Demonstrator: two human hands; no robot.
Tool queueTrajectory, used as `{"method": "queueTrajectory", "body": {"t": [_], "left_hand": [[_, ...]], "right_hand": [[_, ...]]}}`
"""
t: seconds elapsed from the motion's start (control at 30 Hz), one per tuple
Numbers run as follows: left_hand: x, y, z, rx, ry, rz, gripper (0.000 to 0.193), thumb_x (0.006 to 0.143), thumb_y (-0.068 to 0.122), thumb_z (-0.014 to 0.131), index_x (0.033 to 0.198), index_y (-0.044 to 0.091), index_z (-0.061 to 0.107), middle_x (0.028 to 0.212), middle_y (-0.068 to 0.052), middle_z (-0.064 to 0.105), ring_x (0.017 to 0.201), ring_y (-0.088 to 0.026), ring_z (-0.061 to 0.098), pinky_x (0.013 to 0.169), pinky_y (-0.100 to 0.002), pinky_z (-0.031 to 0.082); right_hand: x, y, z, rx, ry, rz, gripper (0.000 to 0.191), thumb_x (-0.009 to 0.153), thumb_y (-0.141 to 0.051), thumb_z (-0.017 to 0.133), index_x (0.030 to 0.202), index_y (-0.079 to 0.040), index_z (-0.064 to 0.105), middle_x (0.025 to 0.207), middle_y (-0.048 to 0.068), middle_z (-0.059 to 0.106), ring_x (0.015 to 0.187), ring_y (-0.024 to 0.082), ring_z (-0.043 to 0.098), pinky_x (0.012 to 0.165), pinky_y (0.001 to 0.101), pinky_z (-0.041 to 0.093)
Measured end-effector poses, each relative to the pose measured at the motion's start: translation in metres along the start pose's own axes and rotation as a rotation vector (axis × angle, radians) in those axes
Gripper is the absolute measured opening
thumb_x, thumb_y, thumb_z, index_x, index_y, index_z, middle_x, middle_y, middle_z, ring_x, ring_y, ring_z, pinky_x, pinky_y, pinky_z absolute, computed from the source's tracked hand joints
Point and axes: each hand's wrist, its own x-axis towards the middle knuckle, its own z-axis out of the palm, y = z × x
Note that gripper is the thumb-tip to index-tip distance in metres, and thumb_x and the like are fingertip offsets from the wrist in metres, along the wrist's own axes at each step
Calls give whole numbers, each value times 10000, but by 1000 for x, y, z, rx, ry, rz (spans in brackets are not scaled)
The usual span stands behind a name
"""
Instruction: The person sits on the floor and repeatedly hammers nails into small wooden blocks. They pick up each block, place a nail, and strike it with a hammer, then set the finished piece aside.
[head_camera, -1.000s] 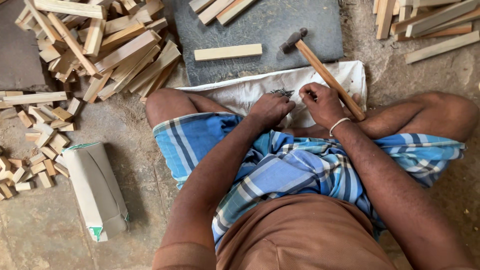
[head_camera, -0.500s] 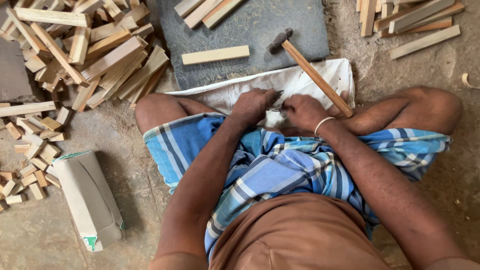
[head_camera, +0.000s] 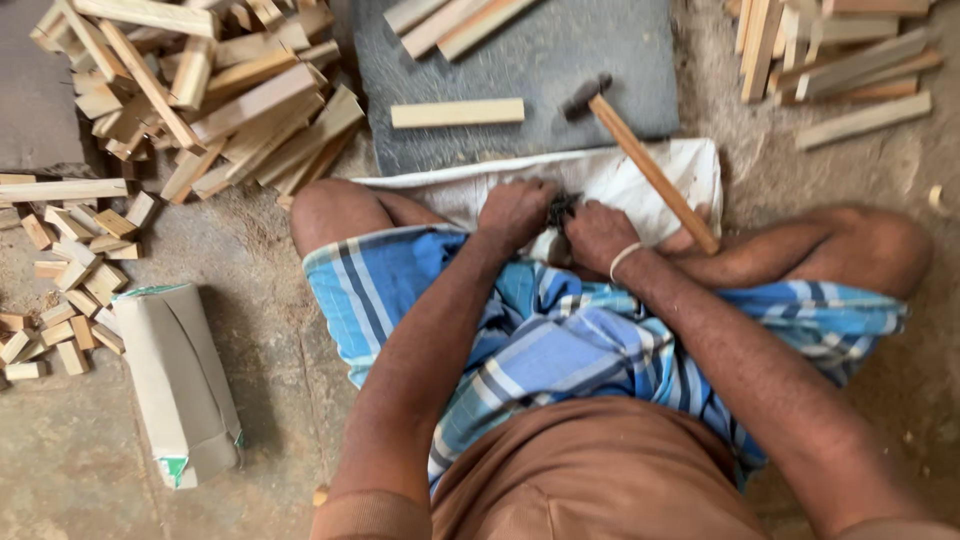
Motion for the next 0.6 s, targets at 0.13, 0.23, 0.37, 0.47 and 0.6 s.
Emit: {"method": "queueTrajectory", "body": {"t": [0.13, 0.23, 0.37, 0.47, 0.6], "left_hand": [[1, 3, -3, -6, 24, -27, 198, 895, 118, 633, 1087, 128, 682, 1036, -138, 739, 949, -363, 717, 766, -512, 577], [2, 4, -13, -71, -57, -105, 294, 809, 116, 664, 1103, 113, 676, 1031, -153, 732, 957, -371, 710, 761, -509, 579], [1, 2, -32, -104, -62, -232, 275, 858, 91, 654, 1125, 137, 702, 1051, -157, 739, 984, -358, 723, 812, -501, 585], [-4, 9, -45, -159, 15, -155, 377, 867, 111, 678, 1241, 93, 635, 1100, -176, 708, 946, -386, 703, 770, -516, 568], [-4, 29, -54, -199, 299, 238, 402, 859, 108, 644, 1259, 115, 619, 1172, -125, 695, 1042, -352, 695, 832, -474, 588]], "right_hand": [[-10, 0, -25, 45, -250, 127, 188, 791, -224, 661, 873, -91, 766, 950, 176, 728, 931, 372, 705, 846, 502, 577], [-15, 3, -38, 263, -36, 241, 216, 818, -260, 661, 889, -85, 764, 942, 164, 720, 927, 380, 687, 844, 511, 549], [-11, 9, -39, 410, 179, 128, 221, 903, -235, 622, 936, -51, 739, 933, 161, 714, 897, 384, 683, 828, 501, 544], [-7, 12, -36, 502, 298, 95, 165, 934, -157, 643, 1031, -53, 726, 936, 167, 724, 895, 356, 697, 815, 463, 547], [0, 13, -45, 803, 261, 283, 345, 906, -84, 712, 1241, -70, 628, 920, 151, 751, 812, 265, 724, 736, 375, 560]]}}
